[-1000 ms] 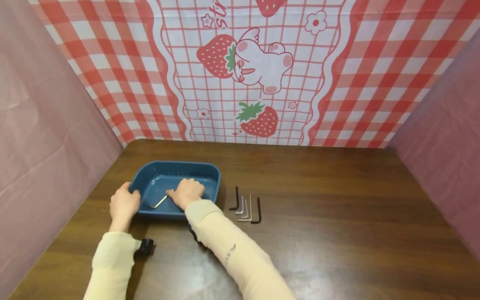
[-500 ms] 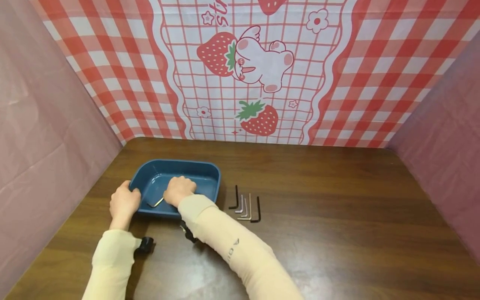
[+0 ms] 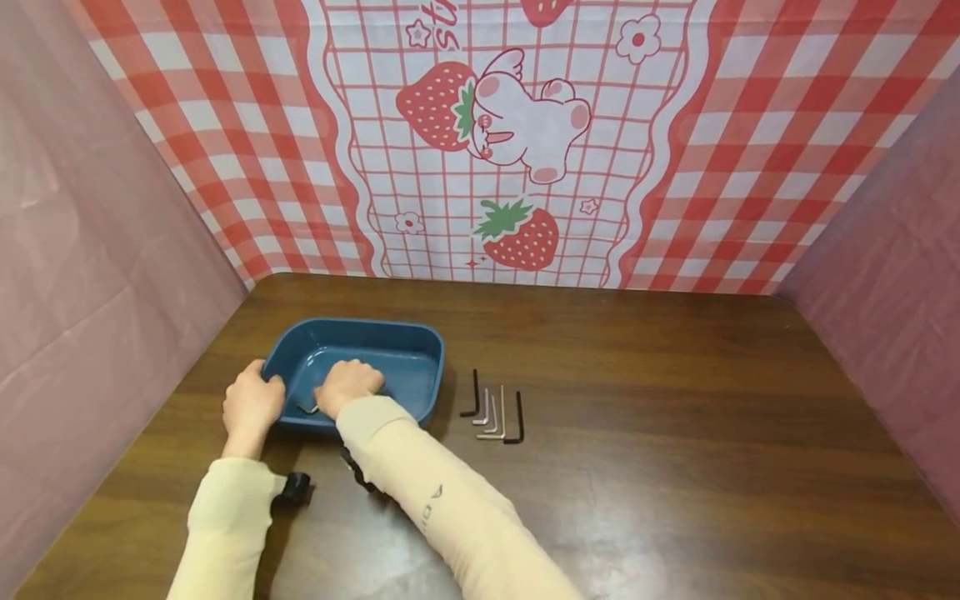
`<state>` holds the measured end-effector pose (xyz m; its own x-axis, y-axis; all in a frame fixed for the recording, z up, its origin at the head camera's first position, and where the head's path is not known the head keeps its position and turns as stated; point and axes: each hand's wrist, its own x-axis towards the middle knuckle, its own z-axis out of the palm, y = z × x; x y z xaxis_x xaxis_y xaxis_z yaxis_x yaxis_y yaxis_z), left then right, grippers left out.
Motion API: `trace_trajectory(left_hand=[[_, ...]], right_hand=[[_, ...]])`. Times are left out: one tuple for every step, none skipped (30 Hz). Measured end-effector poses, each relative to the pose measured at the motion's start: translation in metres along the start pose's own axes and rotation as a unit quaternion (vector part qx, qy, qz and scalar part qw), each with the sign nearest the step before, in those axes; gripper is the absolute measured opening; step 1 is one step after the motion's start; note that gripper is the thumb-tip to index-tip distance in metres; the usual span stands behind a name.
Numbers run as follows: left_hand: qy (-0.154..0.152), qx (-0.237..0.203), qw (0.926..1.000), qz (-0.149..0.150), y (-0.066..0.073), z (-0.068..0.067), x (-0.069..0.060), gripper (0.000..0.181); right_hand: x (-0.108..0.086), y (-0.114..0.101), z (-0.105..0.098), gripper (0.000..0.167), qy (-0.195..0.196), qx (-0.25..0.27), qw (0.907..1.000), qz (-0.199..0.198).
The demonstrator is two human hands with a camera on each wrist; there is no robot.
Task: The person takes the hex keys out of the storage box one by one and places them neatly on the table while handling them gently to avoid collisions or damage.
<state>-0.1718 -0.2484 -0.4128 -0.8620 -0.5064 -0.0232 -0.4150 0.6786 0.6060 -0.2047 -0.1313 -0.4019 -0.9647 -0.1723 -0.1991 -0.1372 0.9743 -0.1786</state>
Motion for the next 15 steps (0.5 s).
trace_trajectory(left_hand=[[0.0,0.0,1.0,0.001,0.0002,0.0001,0.0,0.04],[-0.002,0.0,1.0,0.001,0.0004,0.0001,-0.0001,0.04],[-0.002,0.0,1.0,0.001,0.0007,0.0001,-0.0004,0.04],[-0.003,0.0,1.0,0.0,0.0008,0.0,-0.0008,0.04],[-0.004,0.0,1.0,-0.001,0.0009,-0.0001,-0.001,0.04],[-0.005,-0.001,1.0,-0.001,0.0008,-0.0003,-0.0012,0.04],[-0.004,-0.001,1.0,-0.002,0.0008,-0.0005,-0.0012,0.04],[-0.004,-0.001,1.0,-0.001,0.0006,-0.0006,-0.0011,0.04],[-0.003,-0.001,1.0,-0.001,0.0005,-0.0008,-0.001,0.04],[-0.002,-0.001,1.0,0.0,0.0003,-0.0009,-0.0008,0.04],[-0.002,-0.001,1.0,0.0,0.0002,-0.001,-0.0005,0.04],[-0.001,-0.001,1.0,0.001,0.0002,-0.0011,-0.0002,0.04],[-0.001,0.0,1.0,0.002,0.0001,-0.0011,0.0,0.039],[-0.001,0.001,1.0,0.002,0.0001,-0.0011,0.0001,0.039],[-0.001,0.002,1.0,0.003,0.0001,-0.0011,0.0002,0.039]], right_hand=[[0.0001,-0.0001,0.0009,0.055,0.002,-0.003,1.0,0.0],[-0.0001,-0.0002,0.0015,0.054,0.004,-0.005,1.0,0.0],[-0.0003,-0.0001,0.002,0.052,0.003,-0.006,1.0,-0.001],[-0.0004,0.0,0.0024,0.05,0.003,-0.007,1.0,-0.002],[-0.0006,0.0,0.0026,0.047,0.003,-0.005,1.0,-0.002],[-0.0007,0.0001,0.0026,0.046,0.001,-0.002,1.0,-0.004],[-0.0009,0.0001,0.0021,0.044,0.0,0.001,1.0,-0.006],[-0.0009,0.0,0.0017,0.042,-0.002,0.004,1.0,-0.007],[-0.0009,0.0001,0.0012,0.041,-0.004,0.006,0.9999,-0.008],[-0.001,0.0,0.0005,0.039,-0.005,0.008,0.9999,-0.008],[-0.0011,-0.0001,-0.0001,0.039,-0.007,0.01,0.9999,-0.008],[-0.0012,-0.0001,-0.0006,0.038,-0.008,0.011,0.9999,-0.009],[-0.0012,-0.0001,-0.0011,0.037,-0.009,0.011,0.9999,-0.008],[-0.0012,-0.0002,-0.0014,0.037,-0.011,0.011,0.9999,-0.008],[-0.0011,-0.0002,-0.0017,0.037,-0.012,0.011,0.9999,-0.007]])
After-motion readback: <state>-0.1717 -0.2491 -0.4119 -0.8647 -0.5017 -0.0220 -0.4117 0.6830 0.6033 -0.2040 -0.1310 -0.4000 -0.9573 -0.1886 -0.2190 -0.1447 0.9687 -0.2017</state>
